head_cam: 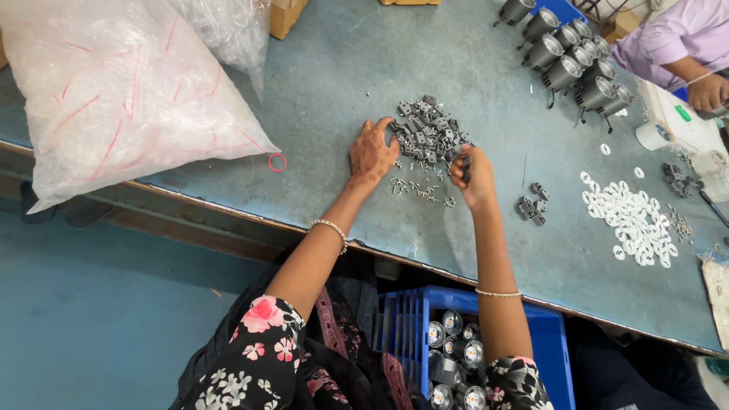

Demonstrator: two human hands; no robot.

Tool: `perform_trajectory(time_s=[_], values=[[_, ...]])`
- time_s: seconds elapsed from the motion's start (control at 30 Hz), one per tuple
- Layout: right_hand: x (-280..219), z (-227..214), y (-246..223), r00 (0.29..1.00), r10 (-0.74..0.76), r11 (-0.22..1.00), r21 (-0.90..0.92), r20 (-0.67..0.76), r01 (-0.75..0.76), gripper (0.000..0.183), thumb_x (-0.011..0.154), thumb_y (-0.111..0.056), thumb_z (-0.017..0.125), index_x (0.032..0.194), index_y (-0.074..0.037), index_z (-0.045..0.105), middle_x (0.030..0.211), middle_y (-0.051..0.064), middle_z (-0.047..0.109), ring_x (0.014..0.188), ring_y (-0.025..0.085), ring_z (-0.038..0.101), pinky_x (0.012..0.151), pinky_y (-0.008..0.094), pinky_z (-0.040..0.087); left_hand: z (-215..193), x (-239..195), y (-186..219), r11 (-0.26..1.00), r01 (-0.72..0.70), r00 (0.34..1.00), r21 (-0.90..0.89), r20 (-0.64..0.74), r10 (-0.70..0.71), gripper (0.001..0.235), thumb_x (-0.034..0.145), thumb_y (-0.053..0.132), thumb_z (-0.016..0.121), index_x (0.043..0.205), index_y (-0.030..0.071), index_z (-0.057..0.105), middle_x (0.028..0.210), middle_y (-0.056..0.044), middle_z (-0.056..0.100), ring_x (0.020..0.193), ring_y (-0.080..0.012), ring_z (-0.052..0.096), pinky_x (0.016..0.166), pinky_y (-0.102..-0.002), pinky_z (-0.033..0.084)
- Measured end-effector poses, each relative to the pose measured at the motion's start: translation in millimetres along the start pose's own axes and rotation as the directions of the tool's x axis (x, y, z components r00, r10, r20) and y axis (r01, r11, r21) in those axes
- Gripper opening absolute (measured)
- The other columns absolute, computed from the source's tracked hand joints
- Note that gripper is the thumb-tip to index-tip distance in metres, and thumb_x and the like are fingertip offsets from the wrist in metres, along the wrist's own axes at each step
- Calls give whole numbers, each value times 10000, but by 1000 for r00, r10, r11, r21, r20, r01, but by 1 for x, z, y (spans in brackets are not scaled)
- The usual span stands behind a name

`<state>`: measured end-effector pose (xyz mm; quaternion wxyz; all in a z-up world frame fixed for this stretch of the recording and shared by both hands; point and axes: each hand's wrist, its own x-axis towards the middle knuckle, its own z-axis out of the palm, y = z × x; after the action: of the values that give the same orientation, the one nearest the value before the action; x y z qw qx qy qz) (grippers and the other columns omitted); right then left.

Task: The person sits at a workbench and repeatedly picks small metal parts and screws from a pile, inserts the screws into the parts, and places the assembled units into a blue crate. The person also handles plastic bags and rubber bands on the table.

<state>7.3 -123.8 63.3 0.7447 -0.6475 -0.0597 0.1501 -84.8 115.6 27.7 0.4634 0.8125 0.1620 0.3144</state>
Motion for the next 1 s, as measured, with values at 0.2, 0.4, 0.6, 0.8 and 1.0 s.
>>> perform_trajectory(time_s=[0.2,0.4,0.6,0.8,1.0], values=[[-21,19,-42,972,210,843,484,105,-235,271,885,-240,515,1037,-19,557,900,155,649,733,229,607,532,280,436,9,9,4,987,-17,993,162,117,-2,435,800,399,812,1108,142,644,1132,-126,624,1001,-332,682,851,-449,557],[4,24,-30,987,121,971,195,104,-140,212,990,-239,670,953,-38,612,801,38,576,613,128,515,430,235,330,23,12,-3,970,-73,994,233,98,51,423,804,403,839,1053,124,640,1138,-130,613,971,-319,694,818,-449,561],[26,35,-7,994,-109,847,-522,21,104,157,990,-165,717,1058,-28,749,782,60,555,592,129,440,459,273,300,13,4,-5,994,-97,992,54,88,92,309,828,258,802,1077,192,632,1113,-53,623,990,-282,688,832,-446,543],[16,68,-17,827,-319,254,-799,463,545,386,838,-68,730,1221,-115,729,1147,114,750,890,265,713,825,355,550,-1,0,6,995,-97,977,-1,189,96,242,832,303,787,1013,204,660,1092,-56,612,996,-293,670,830,-458,529],[-1,76,-27,795,-328,137,-807,510,574,351,811,-105,796,1155,-78,731,1119,137,745,913,280,695,809,376,543,-7,13,-2,999,-27,978,-34,204,33,199,863,362,778,953,188,740,1114,-102,615,1066,-319,644,927,-424,530]])
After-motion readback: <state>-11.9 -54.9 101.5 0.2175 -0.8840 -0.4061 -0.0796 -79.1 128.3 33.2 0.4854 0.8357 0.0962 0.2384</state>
